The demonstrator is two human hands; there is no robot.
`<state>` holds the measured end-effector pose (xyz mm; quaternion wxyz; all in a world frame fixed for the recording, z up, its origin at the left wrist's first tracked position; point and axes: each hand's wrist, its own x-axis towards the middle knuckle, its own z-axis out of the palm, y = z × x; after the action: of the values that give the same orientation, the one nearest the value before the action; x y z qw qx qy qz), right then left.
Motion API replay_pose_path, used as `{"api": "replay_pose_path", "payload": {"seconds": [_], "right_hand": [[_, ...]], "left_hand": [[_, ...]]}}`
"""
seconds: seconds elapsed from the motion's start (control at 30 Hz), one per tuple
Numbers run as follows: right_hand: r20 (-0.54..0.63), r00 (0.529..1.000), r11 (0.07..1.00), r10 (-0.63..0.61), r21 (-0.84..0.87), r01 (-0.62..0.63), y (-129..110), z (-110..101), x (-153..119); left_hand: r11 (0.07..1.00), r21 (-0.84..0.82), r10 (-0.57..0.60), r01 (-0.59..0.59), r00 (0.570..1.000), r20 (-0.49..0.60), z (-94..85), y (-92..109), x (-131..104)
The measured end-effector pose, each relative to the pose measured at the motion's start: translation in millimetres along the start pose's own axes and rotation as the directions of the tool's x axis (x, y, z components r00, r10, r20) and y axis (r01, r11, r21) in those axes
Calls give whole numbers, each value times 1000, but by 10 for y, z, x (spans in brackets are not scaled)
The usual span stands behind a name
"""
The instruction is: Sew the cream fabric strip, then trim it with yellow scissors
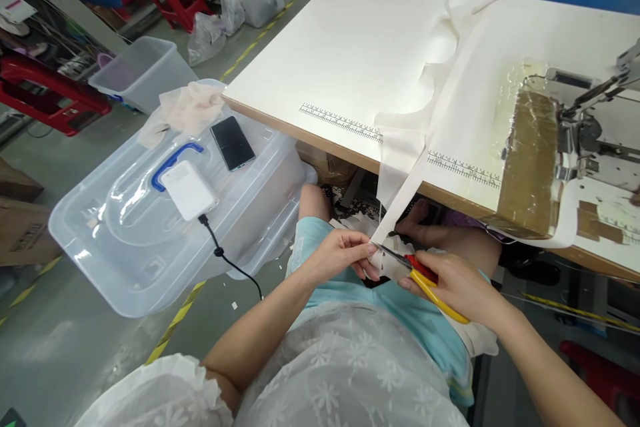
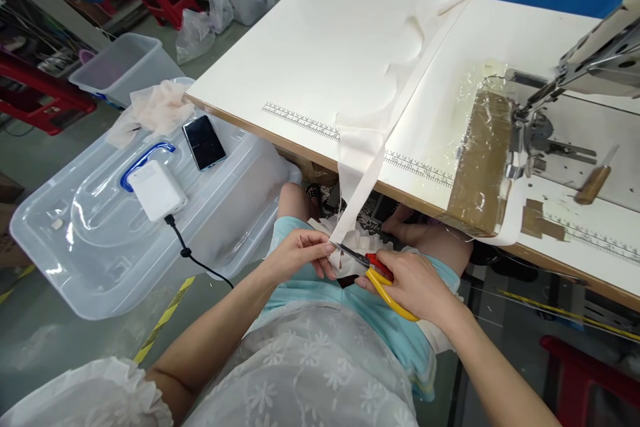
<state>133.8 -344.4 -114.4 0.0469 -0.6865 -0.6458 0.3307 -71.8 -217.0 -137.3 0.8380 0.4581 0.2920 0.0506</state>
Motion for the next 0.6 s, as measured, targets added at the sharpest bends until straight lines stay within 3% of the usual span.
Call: {"api": "replay_pose_path", "payload": {"seconds": [0.2, 0.3, 0.33, 0.4, 0.47, 0.5, 0.53, 0.6], "right_hand": [[-19, 1000, 998, 25, 57, -24, -27, 30, 71], [-29, 997, 996, 70, 59, -68, 33, 115, 23], [-26, 996, 994, 80, 77, -78, 61, 158, -9], [-13, 996, 985, 87, 152, -84, 114, 265, -84], [-6, 996, 966, 89, 242, -85, 156, 376, -162], [-8, 996, 957, 93, 278, -87, 169, 424, -198], [-15, 995, 948, 98, 305, -89, 179, 462, -234], [-38, 993, 937, 108, 339, -88, 195, 505, -304]], "left_hand": [[997, 79, -1, 0, 1000, 6, -11, 0, -14], [943, 326, 88, -59, 993, -73, -23, 63, -74], [884, 453, 197, -116, 971, -135, -18, 104, -86], [678, 695, 495, -238, 847, -193, 18, 209, -68], [434, 845, 716, -312, 689, -113, 86, 322, 26], [330, 886, 771, -325, 635, -55, 127, 370, 101], [247, 915, 798, -318, 603, -6, 168, 407, 189], [159, 952, 799, -262, 600, 31, 227, 432, 368]]}}
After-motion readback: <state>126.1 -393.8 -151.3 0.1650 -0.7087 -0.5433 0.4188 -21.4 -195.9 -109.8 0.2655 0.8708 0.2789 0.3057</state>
